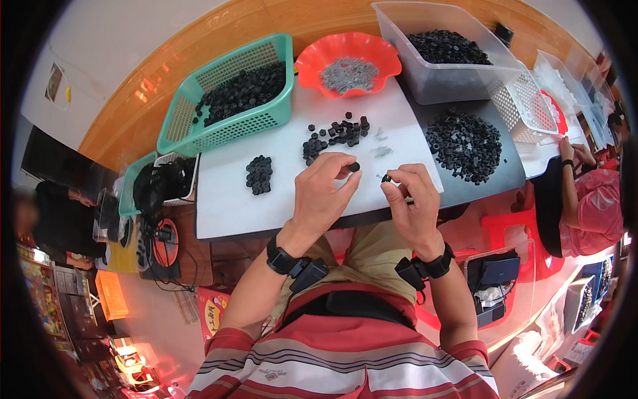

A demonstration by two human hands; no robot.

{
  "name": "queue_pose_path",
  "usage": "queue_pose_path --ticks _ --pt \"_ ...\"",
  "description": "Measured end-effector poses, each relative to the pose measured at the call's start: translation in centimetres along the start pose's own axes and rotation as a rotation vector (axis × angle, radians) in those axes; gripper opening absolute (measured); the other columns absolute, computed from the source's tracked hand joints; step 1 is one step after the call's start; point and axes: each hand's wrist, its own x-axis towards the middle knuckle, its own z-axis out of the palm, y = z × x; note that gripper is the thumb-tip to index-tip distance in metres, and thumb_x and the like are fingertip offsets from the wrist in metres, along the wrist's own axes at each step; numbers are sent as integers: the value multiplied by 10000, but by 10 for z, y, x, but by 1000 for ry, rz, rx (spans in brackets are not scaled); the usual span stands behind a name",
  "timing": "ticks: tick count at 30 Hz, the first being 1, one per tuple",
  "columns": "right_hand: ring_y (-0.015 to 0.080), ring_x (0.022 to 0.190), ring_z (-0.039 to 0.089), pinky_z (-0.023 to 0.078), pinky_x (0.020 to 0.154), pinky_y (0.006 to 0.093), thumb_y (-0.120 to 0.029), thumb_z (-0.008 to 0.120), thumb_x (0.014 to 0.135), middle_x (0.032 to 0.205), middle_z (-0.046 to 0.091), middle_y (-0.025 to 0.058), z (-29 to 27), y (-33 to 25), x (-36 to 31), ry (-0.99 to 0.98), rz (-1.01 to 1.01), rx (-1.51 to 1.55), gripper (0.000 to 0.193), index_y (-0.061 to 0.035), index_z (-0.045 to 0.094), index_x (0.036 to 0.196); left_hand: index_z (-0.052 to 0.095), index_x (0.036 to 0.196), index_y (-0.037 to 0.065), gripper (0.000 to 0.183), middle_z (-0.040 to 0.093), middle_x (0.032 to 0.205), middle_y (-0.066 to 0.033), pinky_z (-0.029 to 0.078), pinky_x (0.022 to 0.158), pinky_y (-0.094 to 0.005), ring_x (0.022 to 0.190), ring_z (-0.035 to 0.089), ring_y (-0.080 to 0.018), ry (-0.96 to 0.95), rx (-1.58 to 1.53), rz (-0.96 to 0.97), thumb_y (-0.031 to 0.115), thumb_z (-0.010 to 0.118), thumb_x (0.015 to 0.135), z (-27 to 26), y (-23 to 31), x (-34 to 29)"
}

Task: Manually assemble small plastic/rubber components with pins.

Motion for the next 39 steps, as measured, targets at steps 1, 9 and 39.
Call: queue_pose_path --ticks 1,9,39 --pt "138 593 596 482 525 278 -113 775 926 1014 639 104 1 -1 1 -5 10 19 218 -13 675 1092 726 1054 -20 237 729 1033 -108 607 796 -266 855 728 -167 -21 -104 -35 0 799 830 -2 2 -1" --pt "124 618 576 474 551 263 -87 760 932 994 633 92 6 -6 0 -26 34 80 188 -7 680 1082 748 1086 -4 237 726 1033 -64 589 805 -244 836 678 -98 -53 -396 -214 -22 786 852 -8 5 -11" --pt "173 583 619 504 521 310 -135 800 900 969 653 100 18 -12 -1 -105 17 36 229 -28 695 1073 696 1204 -12 215 727 1140 -105 629 904 -304 1004 717 -156 -249 -1205 -633 87 657 1017 -13 -12 -25"
